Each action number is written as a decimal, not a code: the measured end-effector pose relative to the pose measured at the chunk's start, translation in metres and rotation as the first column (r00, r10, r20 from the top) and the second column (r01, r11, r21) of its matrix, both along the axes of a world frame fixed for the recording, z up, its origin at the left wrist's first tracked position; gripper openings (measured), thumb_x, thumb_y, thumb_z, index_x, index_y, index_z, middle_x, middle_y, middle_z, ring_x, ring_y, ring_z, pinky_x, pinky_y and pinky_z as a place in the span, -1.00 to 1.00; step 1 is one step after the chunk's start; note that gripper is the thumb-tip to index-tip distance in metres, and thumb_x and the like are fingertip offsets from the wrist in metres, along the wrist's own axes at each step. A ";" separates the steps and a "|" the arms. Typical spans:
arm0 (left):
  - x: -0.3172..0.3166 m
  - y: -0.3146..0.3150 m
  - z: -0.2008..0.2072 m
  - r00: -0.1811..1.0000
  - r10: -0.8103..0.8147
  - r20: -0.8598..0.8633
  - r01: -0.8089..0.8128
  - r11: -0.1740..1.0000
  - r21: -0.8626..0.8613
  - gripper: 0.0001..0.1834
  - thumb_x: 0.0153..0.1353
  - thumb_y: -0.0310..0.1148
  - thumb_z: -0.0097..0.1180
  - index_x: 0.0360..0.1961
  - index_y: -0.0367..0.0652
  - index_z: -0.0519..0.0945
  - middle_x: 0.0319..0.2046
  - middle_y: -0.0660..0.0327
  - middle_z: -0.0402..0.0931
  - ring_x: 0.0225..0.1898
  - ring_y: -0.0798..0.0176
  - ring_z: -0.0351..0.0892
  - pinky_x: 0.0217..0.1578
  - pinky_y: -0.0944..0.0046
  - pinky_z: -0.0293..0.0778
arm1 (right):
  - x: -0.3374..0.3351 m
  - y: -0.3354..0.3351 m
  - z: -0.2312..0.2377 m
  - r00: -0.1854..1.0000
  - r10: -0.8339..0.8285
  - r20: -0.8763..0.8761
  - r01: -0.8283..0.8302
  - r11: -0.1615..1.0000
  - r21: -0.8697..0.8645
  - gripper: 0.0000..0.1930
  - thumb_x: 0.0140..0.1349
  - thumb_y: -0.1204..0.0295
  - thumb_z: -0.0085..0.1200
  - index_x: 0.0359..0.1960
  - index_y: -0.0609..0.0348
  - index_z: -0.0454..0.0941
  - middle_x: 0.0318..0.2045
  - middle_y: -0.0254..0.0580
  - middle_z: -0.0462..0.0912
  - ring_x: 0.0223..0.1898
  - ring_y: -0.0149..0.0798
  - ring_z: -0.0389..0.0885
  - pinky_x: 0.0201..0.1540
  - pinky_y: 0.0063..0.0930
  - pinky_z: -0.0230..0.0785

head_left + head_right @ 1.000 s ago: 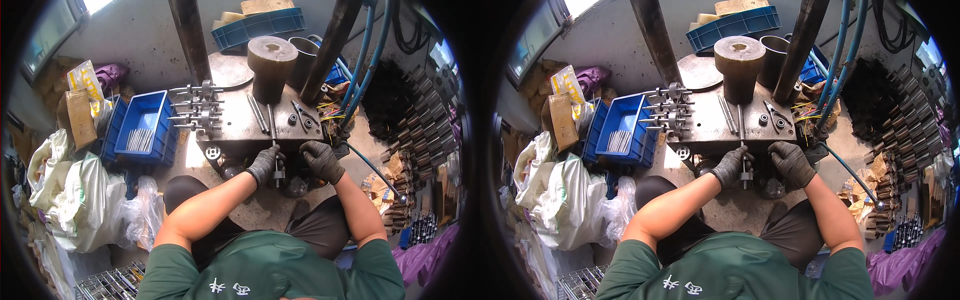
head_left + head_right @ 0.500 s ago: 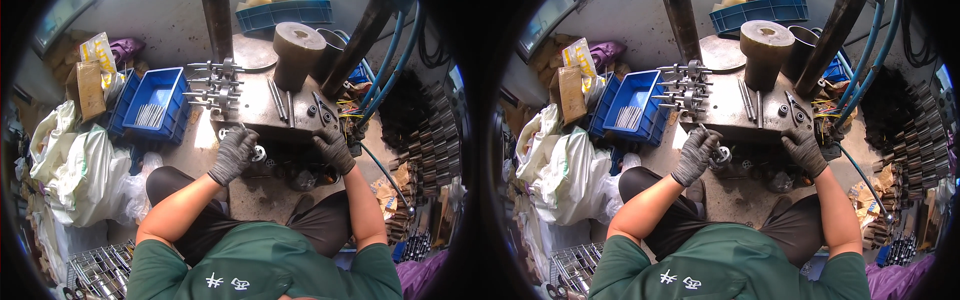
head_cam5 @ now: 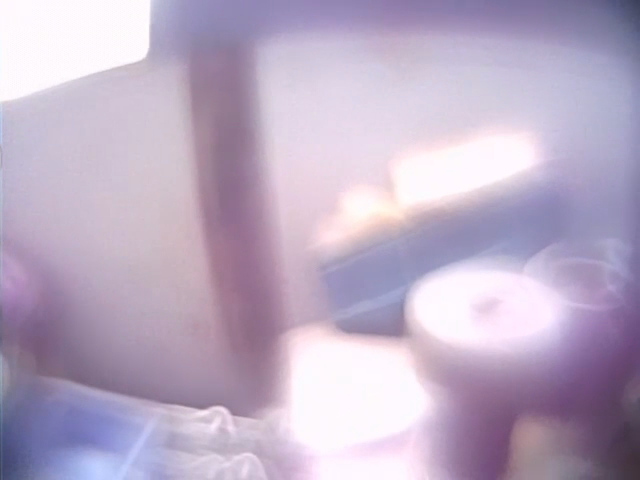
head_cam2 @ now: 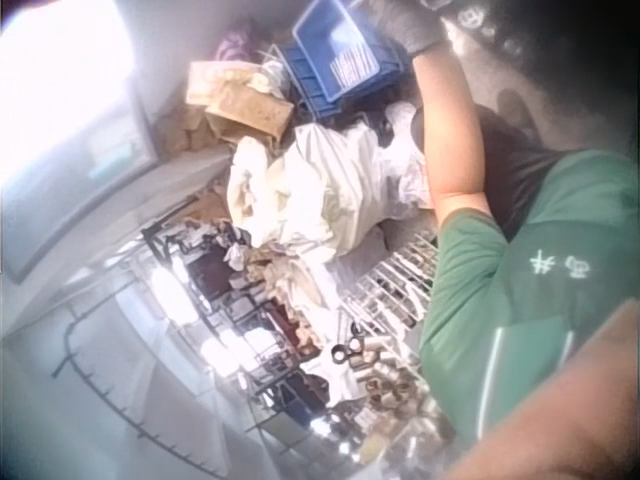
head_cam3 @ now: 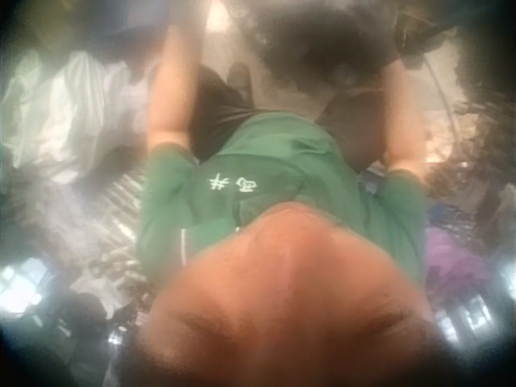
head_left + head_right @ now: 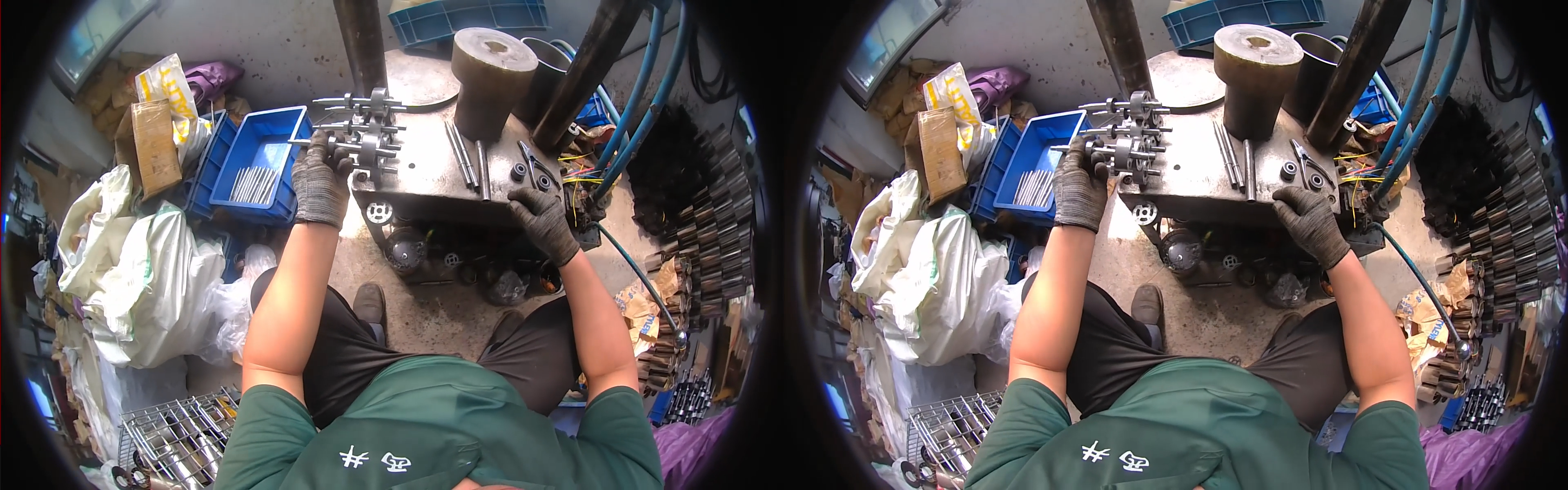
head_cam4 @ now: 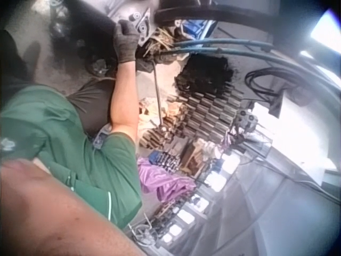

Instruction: The person uses a press machine to shape metal pieces, picking up components from a bin and positioning them on the machine before operating a lever. They handle small metal rings and cylindrical pieces throughout the process.

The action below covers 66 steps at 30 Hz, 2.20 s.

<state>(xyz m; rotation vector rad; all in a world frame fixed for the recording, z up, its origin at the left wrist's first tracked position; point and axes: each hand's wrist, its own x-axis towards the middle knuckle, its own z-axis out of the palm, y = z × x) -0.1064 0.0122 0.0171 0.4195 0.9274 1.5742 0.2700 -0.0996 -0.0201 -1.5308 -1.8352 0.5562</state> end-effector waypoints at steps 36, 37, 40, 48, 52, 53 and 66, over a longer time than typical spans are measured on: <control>0.032 -0.037 -0.138 0.918 -0.396 -0.008 0.367 0.858 -0.360 -0.80 0.40 -0.40 0.21 0.00 -0.11 0.54 -0.17 0.14 0.62 -0.22 0.02 0.67 -0.15 -0.02 0.69 | 0.021 0.051 -0.023 0.780 -0.338 0.526 0.145 0.917 0.373 -0.74 0.18 0.17 0.25 -0.29 0.09 0.71 -0.20 -0.10 0.76 -0.01 0.04 0.61 0.15 -0.07 0.38; 0.037 -0.040 -0.132 0.889 -0.426 -0.169 0.347 0.867 -0.358 -0.76 0.37 -0.45 0.21 0.03 -0.12 0.53 -0.19 0.15 0.62 -0.24 0.05 0.67 -0.18 0.04 0.69 | 0.023 0.051 -0.023 0.784 -0.335 0.523 0.147 0.918 0.367 -0.77 0.16 0.19 0.27 -0.29 0.06 0.73 -0.21 -0.15 0.75 -0.02 0.03 0.60 0.16 -0.06 0.35; 0.002 -0.034 -0.178 0.273 -0.444 -0.853 0.470 0.836 -0.285 -0.62 0.26 -0.52 0.24 0.10 -0.24 0.51 -0.17 0.12 0.68 -0.25 0.21 0.68 -0.29 0.25 0.64 | 0.004 0.052 -0.011 0.833 -0.313 0.456 0.127 0.910 0.394 -0.80 0.13 0.24 0.31 -0.29 0.04 0.73 -0.24 -0.19 0.74 -0.04 0.01 0.58 0.16 -0.07 0.34; 0.078 -0.101 -0.116 -0.160 -0.752 -0.639 0.716 0.357 -0.600 -0.64 0.48 -0.16 0.13 0.10 -0.20 0.53 -0.21 0.12 0.67 -0.43 0.29 0.71 -0.51 0.27 0.61 | 0.025 0.051 -0.016 0.911 -0.320 0.261 0.242 0.925 0.293 -0.82 0.12 0.32 0.32 -0.28 0.09 0.69 -0.28 -0.09 0.70 -0.12 0.05 0.61 0.03 -0.10 0.44; 0.091 -0.075 -0.080 0.112 -0.268 -0.957 0.857 0.514 -0.044 -0.67 0.53 -0.16 0.06 0.11 -0.18 0.54 -0.18 0.15 0.65 -0.34 0.36 0.69 -0.45 0.38 0.60 | 0.024 0.053 -0.015 0.841 -0.310 0.443 0.181 0.934 0.309 -0.88 0.11 0.30 0.26 -0.36 0.00 0.69 -0.27 -0.15 0.72 -0.11 -0.01 0.64 -0.01 -0.08 0.49; 0.097 -0.066 -0.048 0.168 -0.345 -0.923 0.825 0.562 -0.060 -0.65 0.53 -0.15 0.08 0.11 -0.18 0.55 -0.16 0.17 0.65 -0.27 0.38 0.68 -0.34 0.38 0.62 | 0.024 0.056 -0.020 0.834 -0.327 0.445 0.181 0.923 0.339 -0.89 0.11 0.30 0.26 -0.36 -0.02 0.69 -0.26 -0.16 0.72 -0.12 0.01 0.64 -0.02 -0.07 0.50; 0.207 0.125 0.111 -0.238 0.604 -0.761 0.717 0.638 0.282 -0.52 0.47 -0.16 0.09 0.33 -0.08 0.52 0.31 -0.07 0.46 0.23 -0.19 0.53 0.25 0.04 0.45 | 0.017 0.054 -0.009 0.750 -0.301 0.589 0.255 0.953 0.162 -0.78 0.15 0.20 0.21 -0.25 -0.06 0.77 -0.15 -0.26 0.77 0.04 -0.02 0.63 0.03 -0.10 0.49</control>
